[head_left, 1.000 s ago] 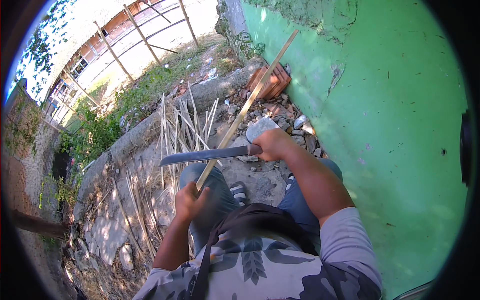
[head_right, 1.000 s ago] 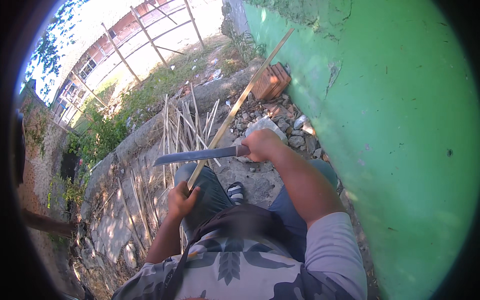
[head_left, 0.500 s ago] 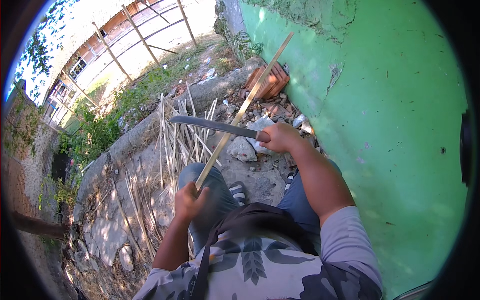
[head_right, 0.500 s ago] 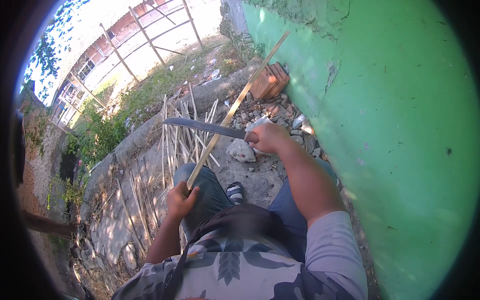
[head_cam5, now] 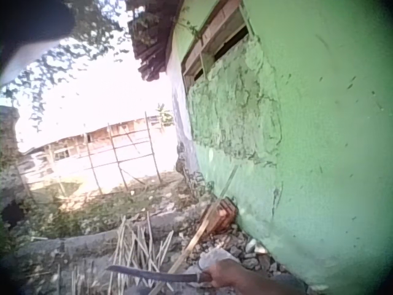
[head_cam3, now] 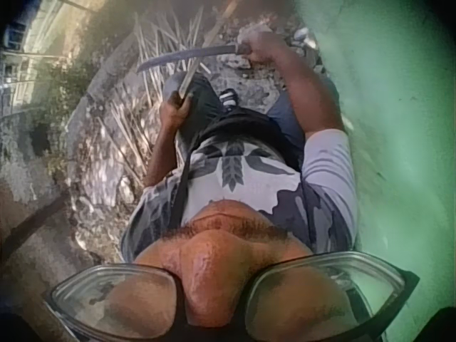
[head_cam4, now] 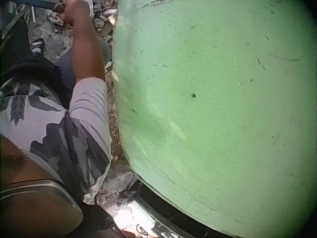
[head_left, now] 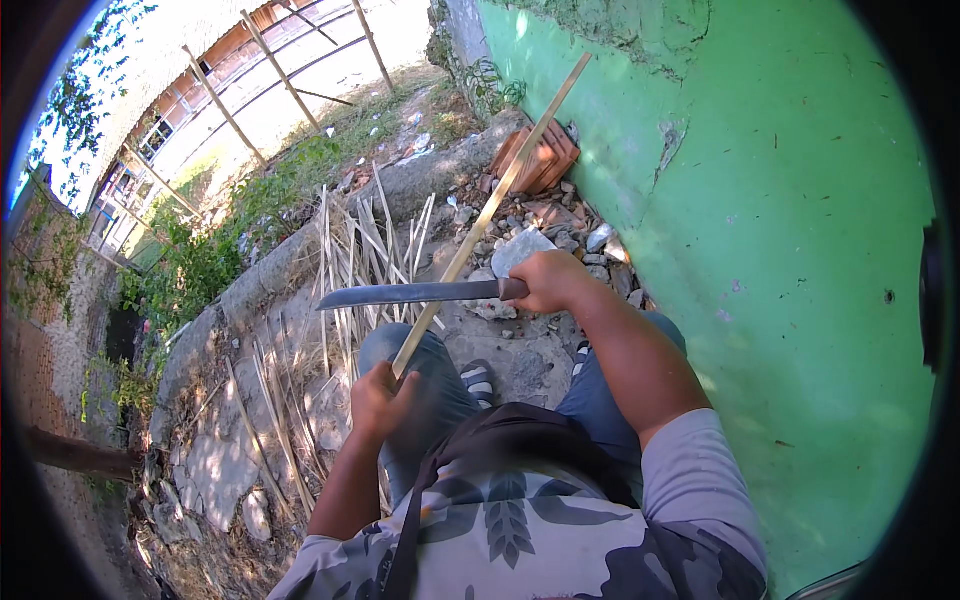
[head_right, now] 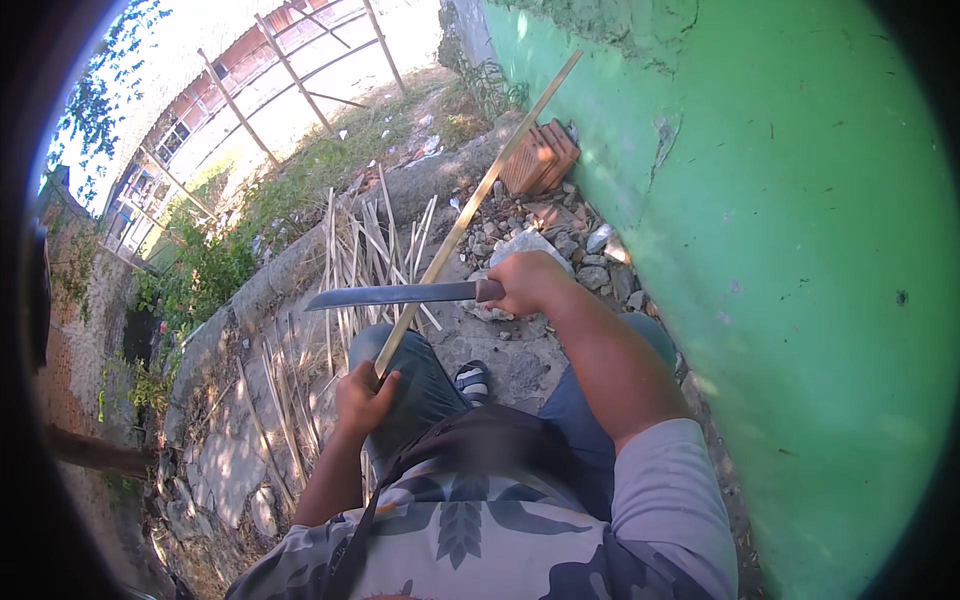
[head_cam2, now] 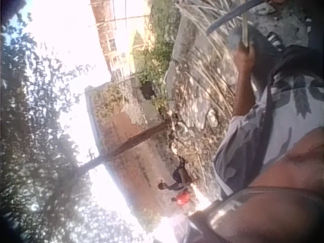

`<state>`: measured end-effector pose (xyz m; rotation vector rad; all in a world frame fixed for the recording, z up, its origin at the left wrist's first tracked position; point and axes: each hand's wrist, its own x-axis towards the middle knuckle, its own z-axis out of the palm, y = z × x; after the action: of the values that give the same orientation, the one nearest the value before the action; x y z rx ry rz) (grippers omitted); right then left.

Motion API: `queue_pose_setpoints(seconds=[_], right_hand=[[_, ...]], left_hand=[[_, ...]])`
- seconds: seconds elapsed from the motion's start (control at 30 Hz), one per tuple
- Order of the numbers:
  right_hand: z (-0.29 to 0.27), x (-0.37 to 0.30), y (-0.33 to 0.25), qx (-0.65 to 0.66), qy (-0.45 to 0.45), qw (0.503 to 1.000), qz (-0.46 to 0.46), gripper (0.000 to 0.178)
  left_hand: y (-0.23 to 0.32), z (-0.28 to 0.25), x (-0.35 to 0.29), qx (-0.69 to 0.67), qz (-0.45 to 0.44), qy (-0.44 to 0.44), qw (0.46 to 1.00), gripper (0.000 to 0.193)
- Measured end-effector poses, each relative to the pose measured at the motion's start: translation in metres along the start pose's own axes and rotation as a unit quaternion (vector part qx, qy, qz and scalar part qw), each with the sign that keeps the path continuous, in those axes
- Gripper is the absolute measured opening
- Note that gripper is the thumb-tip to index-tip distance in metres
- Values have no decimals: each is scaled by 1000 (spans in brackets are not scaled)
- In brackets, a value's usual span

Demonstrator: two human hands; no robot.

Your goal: The person holds a bamboo strip with one hand and shaves along its length using a knife.

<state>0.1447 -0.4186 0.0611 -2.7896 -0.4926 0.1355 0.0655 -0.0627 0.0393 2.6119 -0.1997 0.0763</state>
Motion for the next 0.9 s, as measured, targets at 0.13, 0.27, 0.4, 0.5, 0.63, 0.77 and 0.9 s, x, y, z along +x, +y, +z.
queue_pose_setpoints(seconds=[0.13,0.27,0.4,0.5,0.63,0.77,0.9], right_hand=[[1,-1,6,17,12,1000,23,35],[-3,-2,2,21,3,999,42,35],[0,0,3,22,-8,999,45,36],[2,0,5,28,-9,999,41,36],[10,0,10,45,16,999,20,38],[11,3,9,47,17,999,12,39],[7,3,7,29,-6,999,32,40]], left_hand=[[5,-4,0,0,-8,-5,1000,41],[5,-4,0,9,-1,-7,1000,41],[7,-6,-1,-2,-9,-9,1000,40],[2,-2,0,6,5,3,1000,40],[2,0,0,-8,-4,-4,1000,40],[2,0,0,-7,-11,-4,1000,40],[3,0,0,1,-14,-4,1000,40]])
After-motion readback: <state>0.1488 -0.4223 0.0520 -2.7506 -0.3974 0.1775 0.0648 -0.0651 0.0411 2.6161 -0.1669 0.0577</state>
